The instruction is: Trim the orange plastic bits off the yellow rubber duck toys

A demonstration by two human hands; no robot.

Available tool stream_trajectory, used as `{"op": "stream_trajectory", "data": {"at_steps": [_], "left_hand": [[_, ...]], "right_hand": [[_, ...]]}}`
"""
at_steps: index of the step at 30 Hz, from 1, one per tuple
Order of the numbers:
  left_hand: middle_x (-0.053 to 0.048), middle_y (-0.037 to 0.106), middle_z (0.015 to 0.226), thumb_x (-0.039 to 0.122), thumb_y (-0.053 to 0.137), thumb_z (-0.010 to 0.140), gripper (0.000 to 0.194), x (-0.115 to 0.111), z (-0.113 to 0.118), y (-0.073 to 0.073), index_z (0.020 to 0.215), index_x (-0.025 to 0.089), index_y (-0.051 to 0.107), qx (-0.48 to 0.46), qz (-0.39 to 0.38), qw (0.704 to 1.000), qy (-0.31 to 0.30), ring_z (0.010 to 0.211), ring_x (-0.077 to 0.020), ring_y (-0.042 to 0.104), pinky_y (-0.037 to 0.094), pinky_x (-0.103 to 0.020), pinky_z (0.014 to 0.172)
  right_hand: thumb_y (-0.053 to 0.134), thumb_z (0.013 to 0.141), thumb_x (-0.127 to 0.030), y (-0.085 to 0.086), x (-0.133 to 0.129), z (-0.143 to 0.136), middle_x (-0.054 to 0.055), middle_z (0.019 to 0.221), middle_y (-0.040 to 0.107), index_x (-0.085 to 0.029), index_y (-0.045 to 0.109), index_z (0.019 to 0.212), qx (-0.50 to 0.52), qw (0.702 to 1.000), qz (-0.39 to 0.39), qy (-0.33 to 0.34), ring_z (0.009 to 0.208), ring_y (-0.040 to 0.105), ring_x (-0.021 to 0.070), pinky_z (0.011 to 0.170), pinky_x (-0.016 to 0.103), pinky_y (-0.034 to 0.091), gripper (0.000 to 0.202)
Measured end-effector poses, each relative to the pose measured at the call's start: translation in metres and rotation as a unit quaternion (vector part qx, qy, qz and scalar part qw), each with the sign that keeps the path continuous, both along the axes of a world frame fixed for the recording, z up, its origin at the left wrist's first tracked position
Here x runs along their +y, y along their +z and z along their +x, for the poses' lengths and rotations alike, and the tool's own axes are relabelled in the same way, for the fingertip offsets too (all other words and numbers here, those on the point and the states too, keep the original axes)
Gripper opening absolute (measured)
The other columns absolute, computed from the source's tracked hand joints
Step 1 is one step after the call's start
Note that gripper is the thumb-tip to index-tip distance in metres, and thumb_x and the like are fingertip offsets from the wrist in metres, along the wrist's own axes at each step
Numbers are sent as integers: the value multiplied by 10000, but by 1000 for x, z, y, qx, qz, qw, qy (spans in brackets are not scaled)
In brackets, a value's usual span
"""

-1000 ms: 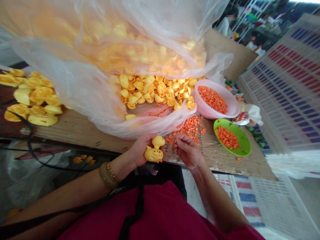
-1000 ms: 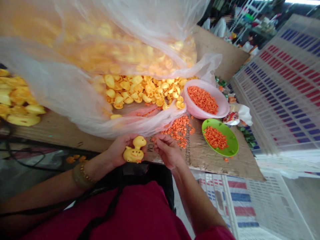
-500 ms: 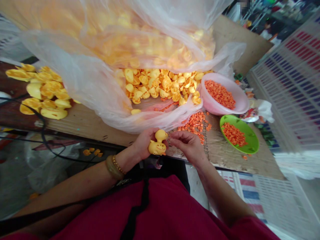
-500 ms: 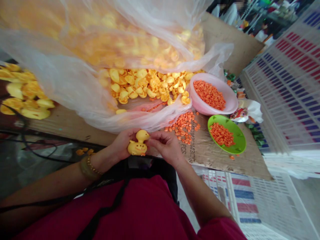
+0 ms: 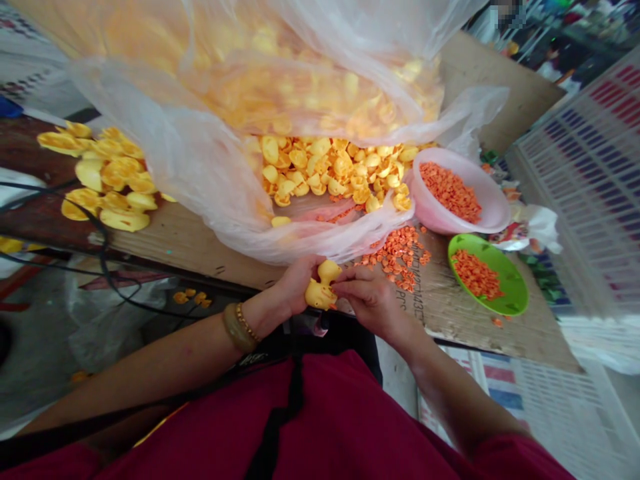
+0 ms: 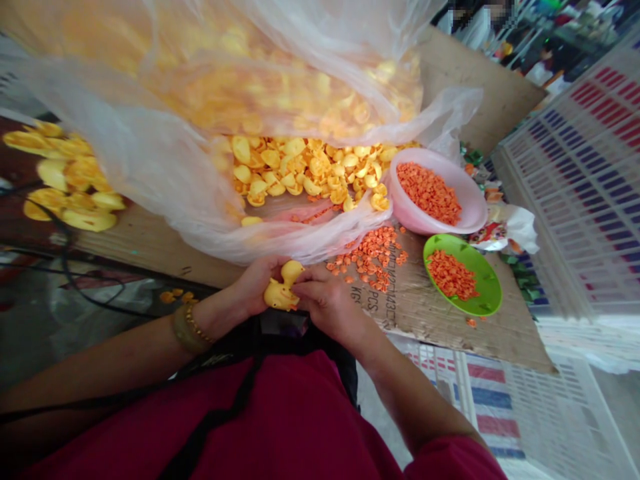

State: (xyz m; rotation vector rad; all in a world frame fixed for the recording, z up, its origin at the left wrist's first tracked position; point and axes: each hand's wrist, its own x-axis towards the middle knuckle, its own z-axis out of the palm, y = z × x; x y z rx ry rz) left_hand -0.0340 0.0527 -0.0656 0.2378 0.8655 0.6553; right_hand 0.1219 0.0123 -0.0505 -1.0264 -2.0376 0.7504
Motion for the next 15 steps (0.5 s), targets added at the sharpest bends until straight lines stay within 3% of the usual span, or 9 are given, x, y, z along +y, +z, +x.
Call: {"op": "stream_trajectory", "data": {"at_steps": [6,11,15], "left_hand": [[-63,564,511,151,414,778,253,-1,-1,4,557,143,537,12,4,1000,-8,462,-148,522,438,-249,449],[-63,571,514,168,413,797,264,0,-4,4,563,147,532,16,-4,1000,-15,462,-148,527,448,-249,454],[-54,570,510,169,452,788,232,1,-6,2,572,152,537,7,10,1000,-10,456,-149,533,453,-250,462]], "right_hand": [[594,841,-145,-5,0,-5,51,834,722,-263,768,807,1,999,22,-25,742,664,174,654,290,528,213],[568,850,-131,-9,-5,-7,48,871,741,-263,769,850,3,999,8,-36,761,680,177,666,287,524,241],[554,868,-148,-4,-7,-7,29,808,732,-259,746,859,-52,997,12,-52,699,654,160,637,268,496,222]]}}
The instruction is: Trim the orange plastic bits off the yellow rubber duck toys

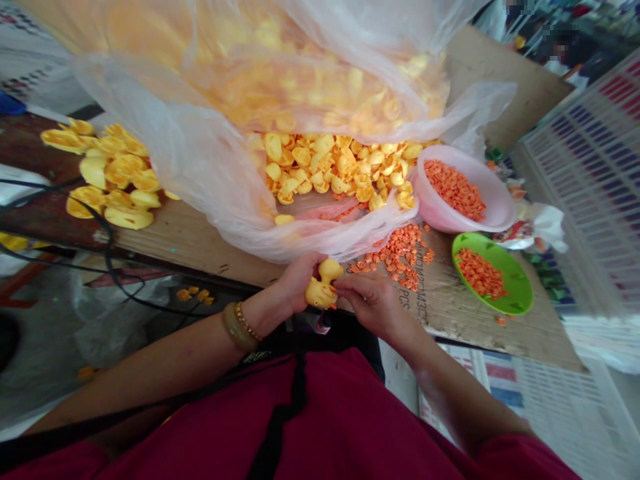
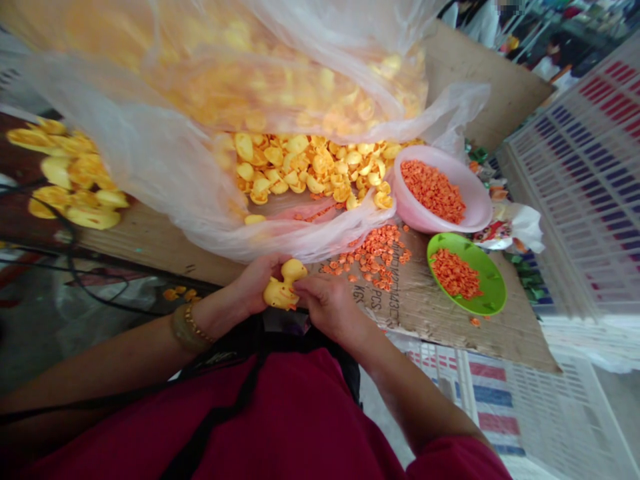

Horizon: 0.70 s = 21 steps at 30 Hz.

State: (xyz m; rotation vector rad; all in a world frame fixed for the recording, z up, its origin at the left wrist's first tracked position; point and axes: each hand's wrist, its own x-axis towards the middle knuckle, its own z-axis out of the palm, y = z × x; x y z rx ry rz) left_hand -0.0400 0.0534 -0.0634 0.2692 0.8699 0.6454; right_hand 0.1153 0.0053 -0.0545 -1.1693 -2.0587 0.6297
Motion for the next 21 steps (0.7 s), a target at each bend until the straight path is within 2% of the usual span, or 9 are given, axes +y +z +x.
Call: {"op": "stream_trajectory", "data": {"at_steps": [6,10,14,18,21], "left_hand": [[-80,597,526,183,415,805,264,4,-1,3,589,143,561,16,0,1000,-14,462,-180,562,473,-282,457],[-77,595,510,185,435,795,244,7,-2,8,590,151,562,24,-6,999,-25,443,-189,557,460,-285,431],[-74,578,483,179,434,773,233,9,-1,14,569,158,546,22,-6,999,-33,429,-183,539,444,-278,409],[-26,531,453,151,444,760,222,14,5,15,546,182,495,64,6,998,0,409,-144,497,411,-237,397],[-4,525,464,158,453,769,214,18,7,12,560,190,487,40,33,999,7,418,-134,495,404,-221,402]], "right_hand": [[493,842,-79,16,0,-5,101,841,687,-162,687,830,-159,986,30,30,745,616,189,652,283,462,211],[470,791,-20,21,1,-8,99,880,660,-158,656,861,-202,977,36,58,791,592,192,700,286,460,242],[474,727,12,26,5,-9,92,825,644,-149,636,815,-255,963,64,64,739,564,193,694,296,446,244],[490,667,33,21,9,-15,94,802,638,-143,623,796,-266,959,89,36,733,556,200,694,299,447,256],[498,679,30,8,6,-26,93,818,659,-152,637,818,-233,968,93,-12,758,579,207,709,301,464,268]]}}
